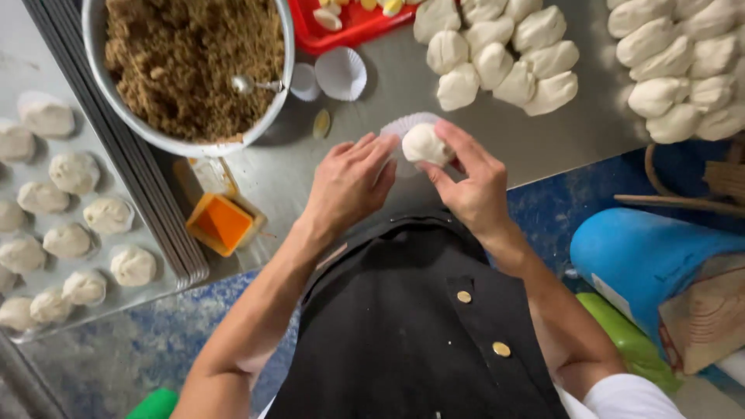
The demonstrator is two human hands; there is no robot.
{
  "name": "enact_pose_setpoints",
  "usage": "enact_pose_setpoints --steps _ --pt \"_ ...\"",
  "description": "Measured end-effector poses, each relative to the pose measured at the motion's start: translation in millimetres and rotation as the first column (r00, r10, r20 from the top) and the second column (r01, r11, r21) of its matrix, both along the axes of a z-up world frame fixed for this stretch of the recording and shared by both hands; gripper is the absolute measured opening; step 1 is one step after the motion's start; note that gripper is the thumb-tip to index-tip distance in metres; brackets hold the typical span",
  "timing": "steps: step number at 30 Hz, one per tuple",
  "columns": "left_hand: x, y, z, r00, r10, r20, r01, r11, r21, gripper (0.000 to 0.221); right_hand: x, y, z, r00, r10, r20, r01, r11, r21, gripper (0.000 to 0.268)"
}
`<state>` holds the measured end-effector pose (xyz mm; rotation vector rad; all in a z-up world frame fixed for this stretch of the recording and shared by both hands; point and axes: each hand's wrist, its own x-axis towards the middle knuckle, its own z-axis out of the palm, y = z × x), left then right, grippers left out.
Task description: Filling dough with meat and egg slices to prepare steamed buns.
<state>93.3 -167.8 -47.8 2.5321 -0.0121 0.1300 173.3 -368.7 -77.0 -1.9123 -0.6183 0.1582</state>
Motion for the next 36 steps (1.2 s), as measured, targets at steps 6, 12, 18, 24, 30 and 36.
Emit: enact_pose_setpoints --steps 6,12,18,24,30,36 --pt "5 9 7 0.998 -0.057 -0.028 0.059 0.996 0.071 0.033 15 -4 -6 0.995 0.069 0.075 -0.07 0.997 0.015 0.052" --pt "2 26 4 0.998 0.061 -0.016 -0.058 0.988 0.142 0.033 24 0 -38 0.984 0.104 0.142 -0.091 0.991 -0.098 0.058" --pt "-2 11 10 0.962 0.192 -0.193 -0.201 0.979 -0.03 0.04 33 17 -81 0.89 0.315 0.329 -0.148 0.883 -0.445 0.07" --pt "-22 -10 5 0.937 0.223 -0.268 -0.275 0.946 -0.173 0.04 95 -46 -103 0.958 -0.064 0.28 0.153 0.939 -0.308 0.035" --pt "-33 -13 9 0.926 0.182 -0.331 -0.269 0.933 -0.238 0.041 150 -138 -209 0.904 -0.415 0.098 0.427 0.875 -0.228 0.041" --pt "-78 -5 -11 0.83 0.055 -0.555 -0.403 0.748 -0.528 0.052 105 -144 -125 0.678 -0.221 -0.701 0.477 0.858 0.191 0.033"
